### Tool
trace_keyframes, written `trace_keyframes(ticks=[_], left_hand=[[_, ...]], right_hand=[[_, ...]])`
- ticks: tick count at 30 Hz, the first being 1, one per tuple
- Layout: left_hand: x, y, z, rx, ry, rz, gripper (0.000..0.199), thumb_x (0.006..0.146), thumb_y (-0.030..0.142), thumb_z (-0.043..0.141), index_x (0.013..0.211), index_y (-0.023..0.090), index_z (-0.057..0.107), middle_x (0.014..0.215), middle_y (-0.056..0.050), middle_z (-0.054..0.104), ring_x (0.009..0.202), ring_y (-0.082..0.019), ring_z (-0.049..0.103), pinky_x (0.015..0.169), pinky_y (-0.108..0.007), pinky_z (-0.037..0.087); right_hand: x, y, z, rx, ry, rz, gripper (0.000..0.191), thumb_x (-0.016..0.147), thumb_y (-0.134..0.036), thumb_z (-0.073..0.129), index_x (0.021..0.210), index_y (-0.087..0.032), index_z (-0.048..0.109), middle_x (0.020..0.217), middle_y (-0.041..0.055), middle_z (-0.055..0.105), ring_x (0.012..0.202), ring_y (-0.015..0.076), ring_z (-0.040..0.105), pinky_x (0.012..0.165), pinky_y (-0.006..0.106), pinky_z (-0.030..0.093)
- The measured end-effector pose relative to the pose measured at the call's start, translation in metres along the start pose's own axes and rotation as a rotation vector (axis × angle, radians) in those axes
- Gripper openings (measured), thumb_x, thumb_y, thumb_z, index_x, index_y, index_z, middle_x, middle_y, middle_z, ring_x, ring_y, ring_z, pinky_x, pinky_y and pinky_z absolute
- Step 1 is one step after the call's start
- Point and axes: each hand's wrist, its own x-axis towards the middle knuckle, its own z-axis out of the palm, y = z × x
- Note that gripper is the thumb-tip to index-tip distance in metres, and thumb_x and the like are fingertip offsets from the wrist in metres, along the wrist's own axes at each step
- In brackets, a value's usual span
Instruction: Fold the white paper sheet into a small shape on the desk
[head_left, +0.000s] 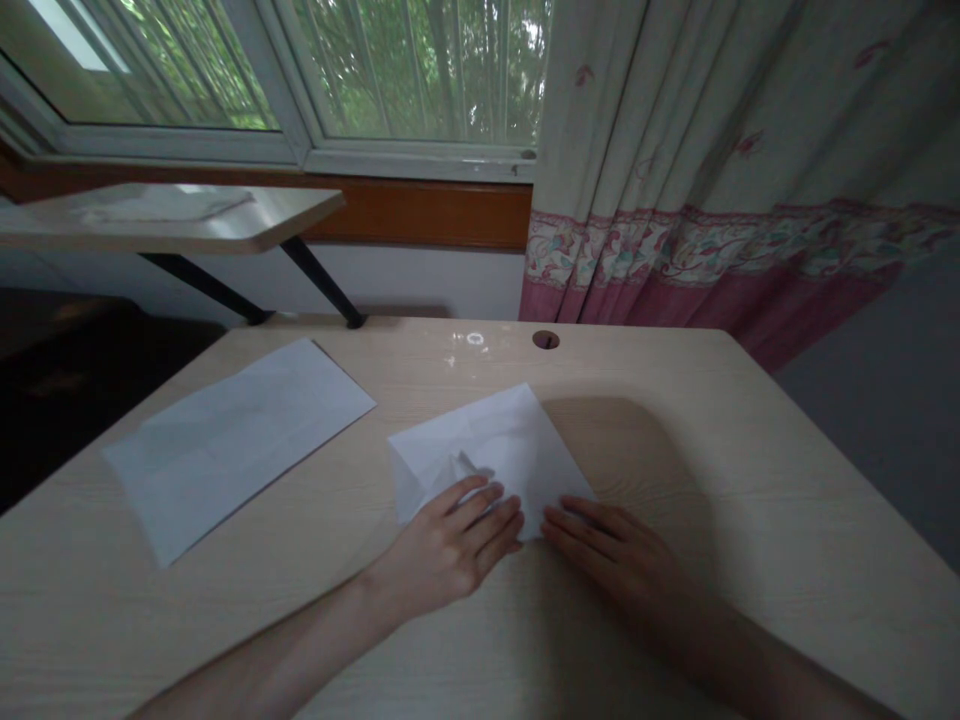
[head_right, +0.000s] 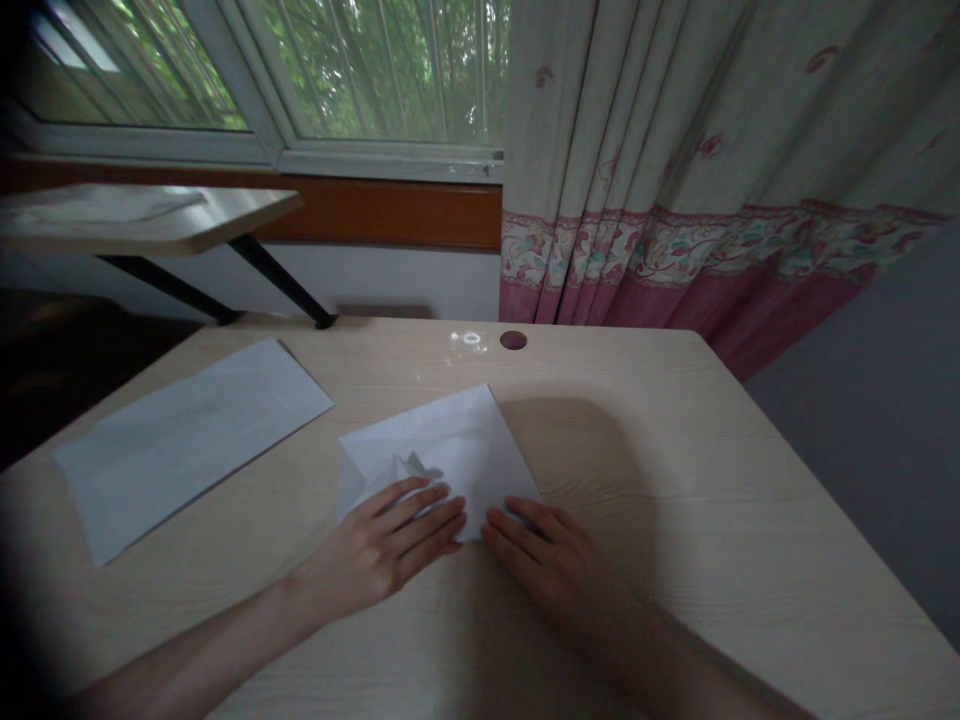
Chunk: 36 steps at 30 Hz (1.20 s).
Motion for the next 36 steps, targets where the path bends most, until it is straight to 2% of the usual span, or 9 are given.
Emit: trace_keyframes(ticks=[4, 12, 19, 25, 29, 31, 34, 36], left_hand=[[0.000, 0.000, 0.001, -0.007, 0.000, -0.009, 0.021, 0.098, 0.027, 0.054, 0.113, 0.017, 0.065, 0.115, -0.004, 0.069, 0.109, -0.020, 0.061, 0.102, -0.040, 0.044], [0.000, 0.001, 0.002, -0.011, -0.004, -0.017, 0.021, 0.098, 0.027, 0.055, 0.112, 0.016, 0.066, 0.113, -0.002, 0.070, 0.108, -0.021, 0.062, 0.102, -0.040, 0.045], [0.002, 0.000, 0.002, -0.011, -0.029, -0.017, 0.022, 0.098, 0.026, 0.053, 0.116, 0.017, 0.064, 0.115, -0.002, 0.069, 0.108, -0.020, 0.061, 0.103, -0.041, 0.044], [0.004, 0.001, 0.002, -0.047, -0.055, -0.015, 0.023, 0.098, 0.024, 0.053, 0.114, 0.013, 0.064, 0.118, -0.003, 0.066, 0.111, -0.021, 0.058, 0.106, -0.041, 0.040], [0.005, 0.002, 0.002, -0.050, -0.082, 0.007, 0.021, 0.099, 0.021, 0.051, 0.114, 0.013, 0.064, 0.119, -0.004, 0.066, 0.112, -0.020, 0.057, 0.108, -0.041, 0.038], [0.006, 0.002, 0.002, -0.048, -0.085, 0.016, 0.021, 0.099, 0.020, 0.050, 0.114, 0.013, 0.064, 0.119, -0.004, 0.066, 0.113, -0.020, 0.057, 0.108, -0.041, 0.038], [0.006, 0.002, 0.002, -0.041, -0.082, 0.023, 0.022, 0.099, 0.020, 0.049, 0.113, 0.011, 0.063, 0.118, -0.005, 0.066, 0.113, -0.021, 0.057, 0.107, -0.041, 0.038], [0.006, 0.003, 0.002, -0.035, -0.092, 0.023, 0.021, 0.099, 0.018, 0.049, 0.113, 0.011, 0.063, 0.118, -0.006, 0.065, 0.113, -0.021, 0.057, 0.107, -0.041, 0.038]], right_hand=[[-0.002, -0.002, 0.003, -0.007, -0.007, 0.019, 0.043, 0.093, -0.004, 0.039, 0.132, -0.018, 0.054, 0.129, 0.0087, 0.062, 0.122, 0.0226, 0.054, 0.094, 0.041, 0.052], [-0.001, 0.001, 0.000, -0.007, 0.022, -0.017, 0.039, 0.094, -0.007, 0.041, 0.130, -0.017, 0.055, 0.124, 0.0094, 0.065, 0.118, 0.0227, 0.057, 0.091, 0.039, 0.053], [0.002, 0.000, -0.005, -0.020, 0.024, -0.036, 0.040, 0.096, -0.007, 0.033, 0.128, -0.013, 0.056, 0.125, 0.0085, 0.065, 0.116, 0.0242, 0.058, 0.087, 0.041, 0.055], [0.003, 0.002, -0.008, 0.021, 0.008, -0.021, 0.042, 0.093, -0.006, 0.041, 0.131, -0.016, 0.054, 0.125, 0.0089, 0.065, 0.118, 0.0222, 0.057, 0.091, 0.039, 0.054], [-0.001, 0.013, -0.021, 0.129, -0.012, 0.009, 0.045, 0.092, -0.005, 0.044, 0.134, -0.017, 0.051, 0.131, 0.0084, 0.061, 0.124, 0.0181, 0.053, 0.099, 0.036, 0.049], [-0.004, 0.016, -0.032, 0.109, 0.042, 0.055, 0.043, 0.093, -0.005, 0.042, 0.133, -0.018, 0.053, 0.130, 0.0077, 0.061, 0.123, 0.0183, 0.053, 0.099, 0.037, 0.049], [-0.008, 0.007, -0.047, 0.048, 0.013, 0.067, 0.046, 0.092, -0.004, 0.039, 0.133, -0.019, 0.054, 0.128, 0.0057, 0.063, 0.117, 0.0172, 0.057, 0.097, 0.033, 0.050], [-0.007, -0.007, -0.049, -0.015, 0.007, 0.057, 0.045, 0.093, -0.006, 0.036, 0.131, -0.020, 0.056, 0.128, 0.0031, 0.063, 0.117, 0.0167, 0.057, 0.096, 0.031, 0.049]])
